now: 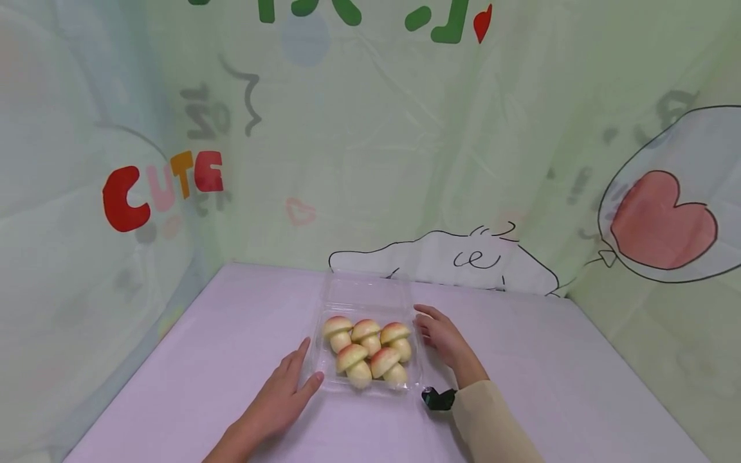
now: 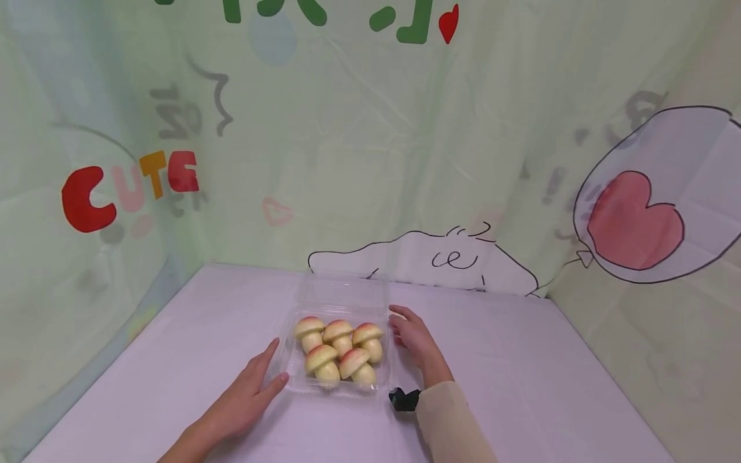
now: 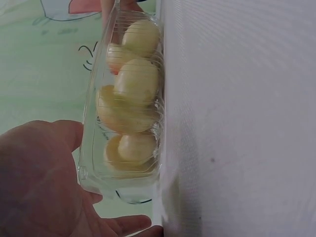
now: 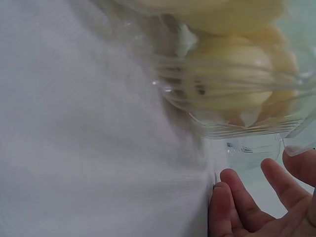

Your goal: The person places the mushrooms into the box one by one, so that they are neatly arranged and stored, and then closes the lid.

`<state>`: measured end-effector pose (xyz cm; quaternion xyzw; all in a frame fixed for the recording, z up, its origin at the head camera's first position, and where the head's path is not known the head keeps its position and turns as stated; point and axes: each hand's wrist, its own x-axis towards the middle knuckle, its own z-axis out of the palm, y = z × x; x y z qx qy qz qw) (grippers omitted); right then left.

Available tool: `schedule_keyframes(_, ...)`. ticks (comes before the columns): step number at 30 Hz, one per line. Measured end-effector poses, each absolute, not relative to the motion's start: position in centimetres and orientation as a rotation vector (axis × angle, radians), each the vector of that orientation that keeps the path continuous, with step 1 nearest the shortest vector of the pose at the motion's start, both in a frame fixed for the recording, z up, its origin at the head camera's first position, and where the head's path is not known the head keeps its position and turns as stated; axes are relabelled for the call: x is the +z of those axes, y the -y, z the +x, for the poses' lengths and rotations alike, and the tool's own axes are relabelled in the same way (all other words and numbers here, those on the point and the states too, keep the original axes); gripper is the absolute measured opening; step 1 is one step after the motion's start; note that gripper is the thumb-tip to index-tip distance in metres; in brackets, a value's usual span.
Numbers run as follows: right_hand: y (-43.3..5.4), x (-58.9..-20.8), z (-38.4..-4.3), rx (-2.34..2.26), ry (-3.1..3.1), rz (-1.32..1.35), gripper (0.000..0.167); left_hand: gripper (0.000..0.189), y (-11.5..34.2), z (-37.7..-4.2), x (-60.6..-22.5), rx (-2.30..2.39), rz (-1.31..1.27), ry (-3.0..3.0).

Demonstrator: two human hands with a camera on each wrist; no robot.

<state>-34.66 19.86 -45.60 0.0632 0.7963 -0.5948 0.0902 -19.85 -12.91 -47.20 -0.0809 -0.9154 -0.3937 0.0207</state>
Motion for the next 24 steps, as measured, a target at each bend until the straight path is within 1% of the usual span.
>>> schedule_keyframes(10, -19.65, -45.61, -34.20, -1.816, -2.359, 0.132, 0.048, 0.075, 12.94, -19.85, -47.43, -1.215, -0.260, 2.827)
schedule_keyframes(24, -19.70, -45.49, -34.11, -1.879, -2.343, 0.144, 0.049, 0.075, 12.68, -19.77, -47.05, -1.237, -0.236, 2.838)
